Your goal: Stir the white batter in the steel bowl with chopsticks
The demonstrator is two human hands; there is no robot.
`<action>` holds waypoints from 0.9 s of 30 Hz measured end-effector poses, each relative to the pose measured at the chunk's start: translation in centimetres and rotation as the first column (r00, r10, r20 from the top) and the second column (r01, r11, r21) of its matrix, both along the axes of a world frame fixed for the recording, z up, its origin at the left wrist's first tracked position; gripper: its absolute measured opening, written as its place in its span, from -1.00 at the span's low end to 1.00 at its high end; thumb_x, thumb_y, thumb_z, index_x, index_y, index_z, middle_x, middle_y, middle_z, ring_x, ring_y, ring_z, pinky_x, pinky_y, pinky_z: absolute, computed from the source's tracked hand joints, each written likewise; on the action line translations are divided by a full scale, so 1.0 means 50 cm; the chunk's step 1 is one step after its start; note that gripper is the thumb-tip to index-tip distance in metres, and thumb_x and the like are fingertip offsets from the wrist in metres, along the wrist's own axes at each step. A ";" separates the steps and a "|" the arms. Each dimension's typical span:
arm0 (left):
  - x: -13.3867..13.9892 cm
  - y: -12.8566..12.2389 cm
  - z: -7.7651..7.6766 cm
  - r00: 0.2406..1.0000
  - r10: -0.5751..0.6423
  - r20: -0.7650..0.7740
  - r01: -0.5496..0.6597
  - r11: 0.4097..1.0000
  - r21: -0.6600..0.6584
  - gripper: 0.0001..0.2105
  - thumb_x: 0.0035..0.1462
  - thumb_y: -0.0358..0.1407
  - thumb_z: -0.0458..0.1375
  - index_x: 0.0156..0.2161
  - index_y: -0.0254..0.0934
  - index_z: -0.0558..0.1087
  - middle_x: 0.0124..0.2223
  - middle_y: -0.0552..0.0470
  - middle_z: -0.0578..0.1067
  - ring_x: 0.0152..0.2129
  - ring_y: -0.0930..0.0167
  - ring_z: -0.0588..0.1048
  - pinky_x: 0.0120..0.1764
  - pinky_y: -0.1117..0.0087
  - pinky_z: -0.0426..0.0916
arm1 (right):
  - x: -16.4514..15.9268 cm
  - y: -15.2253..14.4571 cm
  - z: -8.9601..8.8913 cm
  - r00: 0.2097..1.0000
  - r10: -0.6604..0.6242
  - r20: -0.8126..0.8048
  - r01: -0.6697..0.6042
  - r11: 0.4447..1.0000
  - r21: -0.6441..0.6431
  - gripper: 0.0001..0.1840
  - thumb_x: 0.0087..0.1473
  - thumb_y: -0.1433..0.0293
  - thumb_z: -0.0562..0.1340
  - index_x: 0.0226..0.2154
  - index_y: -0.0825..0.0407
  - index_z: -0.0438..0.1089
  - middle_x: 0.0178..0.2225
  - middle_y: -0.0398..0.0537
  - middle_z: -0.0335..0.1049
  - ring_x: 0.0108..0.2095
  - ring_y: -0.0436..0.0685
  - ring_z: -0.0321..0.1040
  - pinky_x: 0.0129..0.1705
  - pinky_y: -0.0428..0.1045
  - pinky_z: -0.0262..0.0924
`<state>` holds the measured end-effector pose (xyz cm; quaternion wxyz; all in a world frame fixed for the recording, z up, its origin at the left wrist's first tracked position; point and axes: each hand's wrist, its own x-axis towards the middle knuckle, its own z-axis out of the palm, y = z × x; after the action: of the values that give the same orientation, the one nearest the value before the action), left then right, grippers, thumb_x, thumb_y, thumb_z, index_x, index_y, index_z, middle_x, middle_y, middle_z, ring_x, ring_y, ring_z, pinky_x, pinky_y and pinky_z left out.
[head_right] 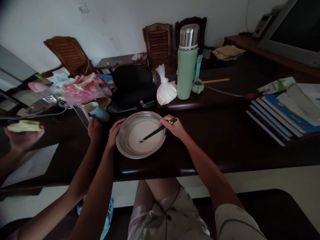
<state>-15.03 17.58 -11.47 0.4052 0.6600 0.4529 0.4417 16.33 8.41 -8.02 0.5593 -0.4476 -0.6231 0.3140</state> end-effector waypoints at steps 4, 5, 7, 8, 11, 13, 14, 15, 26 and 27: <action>0.002 -0.001 0.001 1.000 0.001 0.020 -0.001 1.000 -0.019 -0.47 0.08 0.00 0.10 0.05 -0.33 0.43 0.11 -0.13 0.42 0.08 0.16 0.35 0.18 0.16 0.18 | -0.006 0.003 -0.004 0.986 -0.051 0.158 0.036 0.995 0.095 -0.67 0.20 0.15 0.15 -0.42 -0.08 0.54 -0.38 -0.11 0.57 -0.29 0.12 0.40 -0.17 0.06 0.26; 0.003 -0.002 0.002 1.000 0.003 0.022 -0.003 1.000 -0.022 -0.47 0.08 0.00 0.10 0.05 -0.33 0.43 0.11 -0.12 0.42 0.08 0.16 0.35 0.18 0.15 0.18 | -0.001 0.004 -0.005 0.982 -0.096 0.161 0.079 0.991 0.111 -0.68 0.20 0.17 0.16 -0.42 -0.08 0.54 -0.37 -0.11 0.57 -0.28 0.13 0.39 -0.16 0.07 0.25; 0.004 -0.003 0.003 1.000 0.006 0.022 -0.006 1.000 -0.016 -0.46 0.07 0.01 0.10 0.05 -0.33 0.43 0.10 -0.12 0.43 0.07 0.16 0.36 0.17 0.16 0.19 | 0.013 0.008 -0.005 0.977 -0.187 0.105 0.174 0.977 0.126 -0.68 0.19 0.16 0.16 -0.44 -0.06 0.51 -0.41 -0.10 0.56 -0.30 0.13 0.41 -0.16 0.07 0.26; 0.004 -0.004 0.004 1.000 0.006 0.017 -0.006 1.000 -0.010 -0.46 0.08 0.01 0.09 0.05 -0.34 0.43 0.10 -0.13 0.43 0.07 0.16 0.35 0.17 0.16 0.19 | 0.021 0.009 -0.005 0.975 -0.219 0.049 0.212 0.970 0.115 -0.67 0.19 0.14 0.17 -0.45 -0.05 0.49 -0.44 -0.10 0.54 -0.34 0.12 0.42 -0.17 0.07 0.27; 0.004 -0.003 0.005 1.000 0.009 -0.004 -0.009 1.000 0.001 -0.46 0.08 0.01 0.08 0.05 -0.35 0.43 0.10 -0.14 0.42 0.07 0.16 0.35 0.17 0.17 0.18 | 0.038 0.010 -0.002 0.965 -0.221 -0.139 0.227 0.973 0.031 -0.61 0.15 0.04 0.17 -0.47 -0.02 0.42 -0.57 -0.14 0.47 -0.50 0.09 0.43 -0.31 0.04 0.30; 0.004 -0.003 0.005 1.000 0.005 0.000 -0.005 1.000 -0.010 -0.45 0.07 0.01 0.09 0.05 -0.35 0.43 0.11 -0.13 0.42 0.07 0.15 0.35 0.17 0.17 0.17 | 0.038 0.009 0.001 0.968 -0.169 -0.184 0.166 0.986 -0.029 -0.56 0.11 -0.02 0.17 -0.50 -0.01 0.40 -0.62 -0.15 0.43 -0.56 0.08 0.41 -0.39 0.02 0.30; 0.004 -0.003 0.006 1.000 0.003 0.007 -0.003 1.000 -0.018 -0.45 0.07 0.01 0.09 0.05 -0.35 0.43 0.11 -0.13 0.42 0.07 0.15 0.35 0.18 0.16 0.17 | 0.034 0.007 0.002 0.975 -0.131 -0.177 0.124 0.991 -0.051 -0.55 0.09 -0.04 0.18 -0.50 -0.01 0.41 -0.63 -0.15 0.43 -0.56 0.08 0.41 -0.41 0.01 0.30; 0.004 -0.004 0.006 1.000 0.001 0.013 0.000 1.000 -0.024 -0.45 0.07 0.01 0.09 0.06 -0.35 0.42 0.11 -0.13 0.42 0.07 0.15 0.35 0.18 0.16 0.16 | 0.027 0.005 0.003 0.983 -0.094 -0.158 0.085 0.994 -0.064 -0.54 0.09 -0.05 0.18 -0.51 -0.01 0.42 -0.62 -0.14 0.44 -0.55 0.08 0.41 -0.41 0.01 0.30; 0.002 -0.002 0.001 1.000 0.010 -0.006 -0.010 1.000 0.010 -0.50 0.10 -0.01 0.09 0.04 -0.31 0.44 0.09 -0.12 0.43 0.05 0.18 0.37 0.15 0.19 0.23 | 0.020 0.008 -0.005 0.972 -0.215 0.092 0.205 0.973 0.109 -0.61 0.19 0.08 0.13 -0.47 -0.07 0.50 -0.45 -0.09 0.52 -0.32 0.13 0.39 -0.16 0.08 0.26; 0.002 -0.002 0.001 1.000 0.011 -0.005 -0.011 1.000 0.017 -0.49 0.10 -0.01 0.09 0.04 -0.32 0.44 0.09 -0.12 0.43 0.05 0.18 0.37 0.15 0.18 0.23 | 0.028 0.009 -0.004 0.970 -0.240 0.029 0.237 0.968 0.085 -0.59 0.17 0.04 0.13 -0.49 -0.05 0.47 -0.48 -0.09 0.51 -0.36 0.13 0.41 -0.20 0.07 0.28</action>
<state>-14.94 17.48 -11.40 0.3961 0.6620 0.4539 0.4460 17.70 8.84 -8.25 0.5983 -0.5023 -0.5878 0.2103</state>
